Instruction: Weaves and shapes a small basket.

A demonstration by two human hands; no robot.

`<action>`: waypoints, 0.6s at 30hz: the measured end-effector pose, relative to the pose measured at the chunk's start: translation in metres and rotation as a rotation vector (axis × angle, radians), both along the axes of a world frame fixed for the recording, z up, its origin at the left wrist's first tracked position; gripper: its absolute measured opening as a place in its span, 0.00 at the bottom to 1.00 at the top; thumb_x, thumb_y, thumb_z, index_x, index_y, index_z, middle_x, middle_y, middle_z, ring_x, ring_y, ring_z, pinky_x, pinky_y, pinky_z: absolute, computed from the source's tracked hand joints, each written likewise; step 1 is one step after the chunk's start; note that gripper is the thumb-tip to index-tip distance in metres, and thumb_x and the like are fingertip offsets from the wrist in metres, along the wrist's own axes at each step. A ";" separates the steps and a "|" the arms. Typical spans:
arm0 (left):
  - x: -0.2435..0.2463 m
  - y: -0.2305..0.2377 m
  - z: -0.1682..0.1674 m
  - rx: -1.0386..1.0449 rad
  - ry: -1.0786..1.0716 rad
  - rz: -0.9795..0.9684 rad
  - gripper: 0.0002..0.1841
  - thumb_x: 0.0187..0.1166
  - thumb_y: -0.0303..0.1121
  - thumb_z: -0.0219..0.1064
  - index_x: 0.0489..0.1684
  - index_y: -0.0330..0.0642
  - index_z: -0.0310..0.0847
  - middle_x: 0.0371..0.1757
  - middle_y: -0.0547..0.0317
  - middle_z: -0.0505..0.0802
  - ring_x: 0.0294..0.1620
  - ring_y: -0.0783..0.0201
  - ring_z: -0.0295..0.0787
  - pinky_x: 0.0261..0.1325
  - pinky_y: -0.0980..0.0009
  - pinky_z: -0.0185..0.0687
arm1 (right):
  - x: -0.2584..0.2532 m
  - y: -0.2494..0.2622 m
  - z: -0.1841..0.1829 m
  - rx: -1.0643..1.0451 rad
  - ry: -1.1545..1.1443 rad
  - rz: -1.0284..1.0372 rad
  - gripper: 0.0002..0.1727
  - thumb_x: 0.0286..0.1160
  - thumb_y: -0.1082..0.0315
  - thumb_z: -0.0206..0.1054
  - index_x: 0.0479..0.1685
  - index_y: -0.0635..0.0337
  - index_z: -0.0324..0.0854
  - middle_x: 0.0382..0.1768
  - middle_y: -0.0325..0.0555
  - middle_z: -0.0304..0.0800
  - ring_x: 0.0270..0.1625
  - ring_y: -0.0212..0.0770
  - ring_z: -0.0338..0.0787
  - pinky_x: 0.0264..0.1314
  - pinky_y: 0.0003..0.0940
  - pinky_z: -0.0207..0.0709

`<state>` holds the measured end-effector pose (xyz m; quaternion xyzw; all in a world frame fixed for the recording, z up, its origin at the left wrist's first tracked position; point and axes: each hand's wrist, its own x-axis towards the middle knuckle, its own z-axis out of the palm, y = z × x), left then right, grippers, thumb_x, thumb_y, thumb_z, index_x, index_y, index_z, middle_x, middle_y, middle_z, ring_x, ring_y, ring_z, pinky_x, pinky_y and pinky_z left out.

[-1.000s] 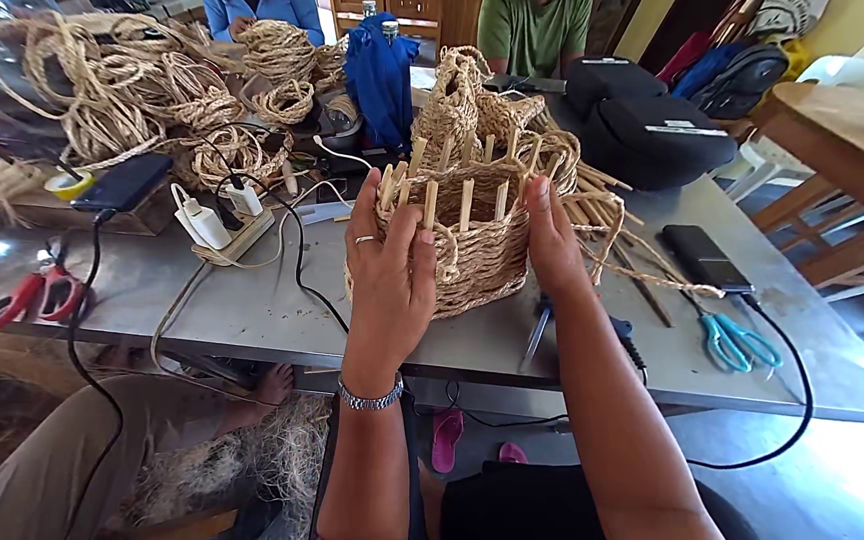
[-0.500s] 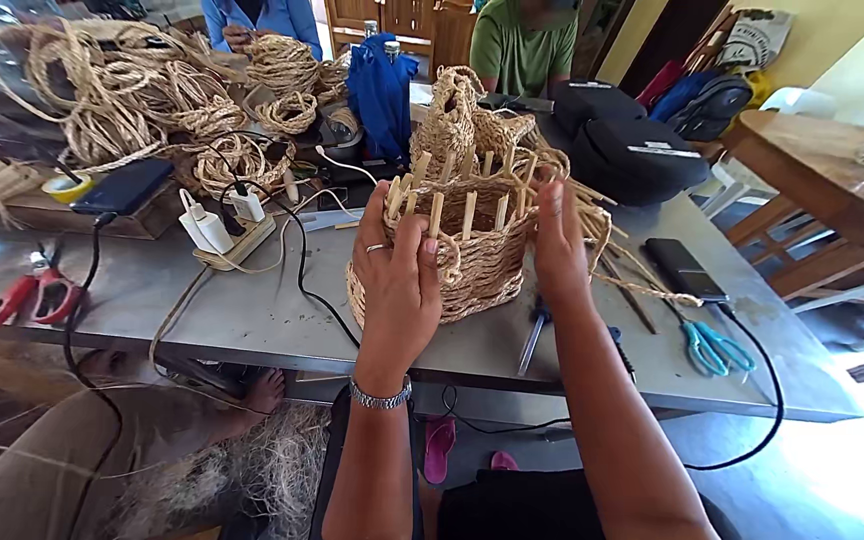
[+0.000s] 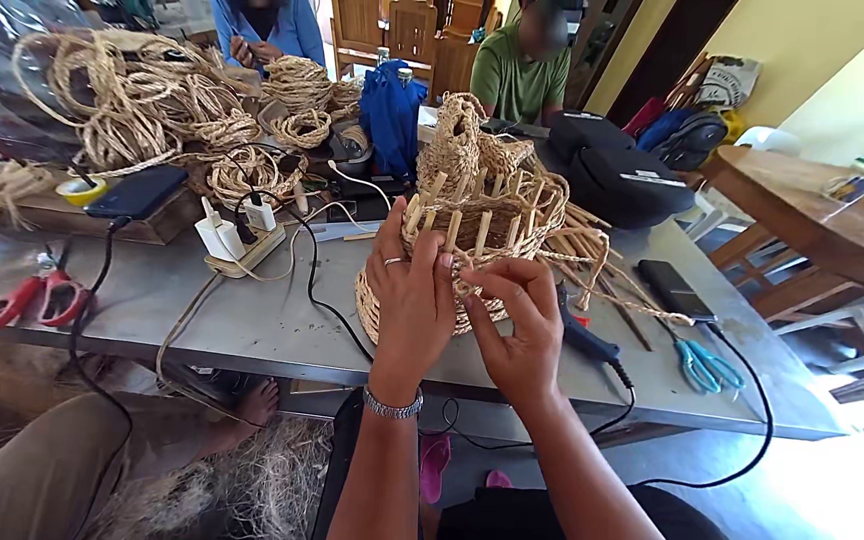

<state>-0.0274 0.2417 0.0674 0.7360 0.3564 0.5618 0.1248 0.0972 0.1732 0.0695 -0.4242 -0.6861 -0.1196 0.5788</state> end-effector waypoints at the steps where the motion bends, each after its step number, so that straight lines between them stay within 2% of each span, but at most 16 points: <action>1: 0.000 0.000 0.000 0.000 -0.006 -0.005 0.16 0.91 0.45 0.47 0.60 0.52 0.79 0.94 0.50 0.54 0.94 0.45 0.46 0.84 0.35 0.51 | 0.001 0.000 0.000 -0.003 0.011 0.007 0.13 0.77 0.73 0.71 0.58 0.57 0.91 0.58 0.48 0.83 0.56 0.34 0.87 0.57 0.28 0.87; 3: -0.001 0.001 -0.001 -0.006 -0.010 -0.014 0.17 0.91 0.46 0.47 0.60 0.52 0.79 0.94 0.51 0.54 0.94 0.45 0.46 0.85 0.35 0.50 | 0.003 0.000 0.001 -0.012 0.022 0.019 0.12 0.77 0.74 0.71 0.56 0.60 0.91 0.60 0.49 0.85 0.59 0.36 0.88 0.58 0.29 0.88; 5: 0.000 0.001 -0.002 -0.013 -0.015 -0.018 0.17 0.91 0.47 0.48 0.61 0.54 0.80 0.94 0.50 0.54 0.94 0.46 0.45 0.85 0.36 0.49 | 0.004 -0.002 0.002 -0.035 0.001 0.031 0.12 0.78 0.74 0.70 0.56 0.61 0.91 0.64 0.50 0.87 0.66 0.39 0.88 0.63 0.33 0.88; 8: 0.000 0.001 -0.002 -0.021 -0.012 -0.005 0.16 0.91 0.46 0.47 0.60 0.54 0.79 0.94 0.52 0.53 0.94 0.46 0.46 0.85 0.36 0.50 | 0.003 -0.002 0.004 -0.063 -0.045 0.052 0.11 0.80 0.73 0.68 0.56 0.60 0.90 0.65 0.47 0.90 0.71 0.44 0.86 0.73 0.39 0.81; 11: 0.000 0.000 -0.002 -0.024 -0.009 0.000 0.16 0.91 0.46 0.47 0.59 0.54 0.79 0.94 0.53 0.53 0.94 0.46 0.46 0.84 0.35 0.50 | 0.001 -0.002 0.005 -0.077 -0.054 0.061 0.11 0.81 0.73 0.67 0.57 0.61 0.88 0.62 0.46 0.91 0.71 0.43 0.85 0.75 0.39 0.80; 18: 0.001 0.000 -0.003 -0.031 -0.026 0.006 0.16 0.91 0.46 0.48 0.58 0.53 0.79 0.94 0.53 0.54 0.94 0.46 0.46 0.84 0.35 0.50 | -0.003 0.000 0.003 -0.107 -0.002 0.079 0.11 0.81 0.71 0.68 0.56 0.62 0.88 0.58 0.47 0.91 0.67 0.41 0.86 0.72 0.38 0.81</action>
